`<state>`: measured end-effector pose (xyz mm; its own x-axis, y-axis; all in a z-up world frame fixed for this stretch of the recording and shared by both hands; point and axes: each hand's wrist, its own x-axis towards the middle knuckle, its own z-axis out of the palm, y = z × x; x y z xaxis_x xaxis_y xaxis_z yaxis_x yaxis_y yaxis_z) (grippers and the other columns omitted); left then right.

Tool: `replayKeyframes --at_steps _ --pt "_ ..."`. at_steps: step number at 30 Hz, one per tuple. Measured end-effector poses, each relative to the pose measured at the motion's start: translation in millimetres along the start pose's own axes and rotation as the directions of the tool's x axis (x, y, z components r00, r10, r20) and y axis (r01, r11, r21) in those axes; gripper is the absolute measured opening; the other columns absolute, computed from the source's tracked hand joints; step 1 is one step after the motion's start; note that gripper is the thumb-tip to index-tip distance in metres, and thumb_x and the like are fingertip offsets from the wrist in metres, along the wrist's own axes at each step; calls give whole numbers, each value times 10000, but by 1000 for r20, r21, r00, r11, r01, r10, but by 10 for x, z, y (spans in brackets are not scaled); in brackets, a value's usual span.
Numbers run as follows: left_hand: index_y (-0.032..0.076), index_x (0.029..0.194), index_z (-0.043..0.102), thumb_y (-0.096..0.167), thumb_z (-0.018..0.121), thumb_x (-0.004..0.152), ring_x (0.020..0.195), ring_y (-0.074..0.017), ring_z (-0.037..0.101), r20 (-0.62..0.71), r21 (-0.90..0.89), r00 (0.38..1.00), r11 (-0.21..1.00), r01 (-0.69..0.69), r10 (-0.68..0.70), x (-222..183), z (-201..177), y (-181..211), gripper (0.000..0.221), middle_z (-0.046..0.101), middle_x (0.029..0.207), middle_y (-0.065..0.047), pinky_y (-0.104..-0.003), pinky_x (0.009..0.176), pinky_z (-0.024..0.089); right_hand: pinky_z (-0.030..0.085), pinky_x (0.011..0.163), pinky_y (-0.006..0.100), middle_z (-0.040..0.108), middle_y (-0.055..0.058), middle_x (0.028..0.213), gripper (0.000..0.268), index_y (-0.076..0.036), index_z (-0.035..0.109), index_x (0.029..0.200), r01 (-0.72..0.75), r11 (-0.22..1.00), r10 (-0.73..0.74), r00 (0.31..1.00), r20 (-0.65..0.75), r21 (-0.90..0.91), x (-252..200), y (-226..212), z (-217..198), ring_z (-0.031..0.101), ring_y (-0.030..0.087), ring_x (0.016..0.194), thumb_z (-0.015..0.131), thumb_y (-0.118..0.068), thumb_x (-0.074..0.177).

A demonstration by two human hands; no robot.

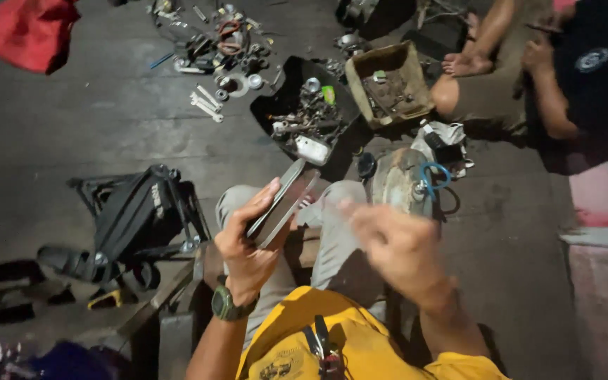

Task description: Sanding a metal component with sandpaper to smooth its surface in a workshop.

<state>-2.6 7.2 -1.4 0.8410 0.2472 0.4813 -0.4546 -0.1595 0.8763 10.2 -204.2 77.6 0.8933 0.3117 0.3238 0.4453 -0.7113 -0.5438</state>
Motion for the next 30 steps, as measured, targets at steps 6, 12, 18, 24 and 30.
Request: replayKeyframes --at_steps 6,12,18,24,30 --pt "24 1149 586 -88 830 696 1277 -310 679 34 -5 999 1000 -16 16 34 -41 -32 527 677 1327 -152 -363 1089 574 408 424 268 742 27 840 227 -17 731 1027 135 983 -156 974 167 127 31 -176 7 516 102 485 750 11 803" --pt "35 1130 605 -51 817 752 1201 -272 724 -3 3 999 999 42 -42 10 -9 36 442 701 1299 -140 -322 1013 598 429 469 273 707 22 805 365 -49 742 1158 81 994 -92 984 155 76 -52 -104 32 527 123 522 724 29 801" --pt "16 1117 605 -30 820 791 1236 -284 699 5 -12 1000 1000 23 -23 28 -8 77 393 694 1294 -161 -339 1041 585 322 327 225 692 95 823 268 57 715 1155 114 990 -110 993 51 -78 -22 192 71 424 93 447 731 3 893" --pt "38 1123 619 -43 836 751 1215 -272 717 3 10 999 999 32 -32 -7 -5 56 438 704 1292 -137 -320 1011 597 392 409 272 773 -10 841 370 -130 777 1135 29 996 -19 993 115 -88 16 55 -27 522 108 473 769 -4 788" --pt "-65 1071 695 -8 858 789 1091 -421 728 -65 -93 996 994 -65 59 7 33 60 330 769 1109 -238 -459 911 595 440 877 366 704 -80 864 97 -270 769 1052 163 978 -153 985 80 -133 353 290 -179 657 212 883 715 -313 985"
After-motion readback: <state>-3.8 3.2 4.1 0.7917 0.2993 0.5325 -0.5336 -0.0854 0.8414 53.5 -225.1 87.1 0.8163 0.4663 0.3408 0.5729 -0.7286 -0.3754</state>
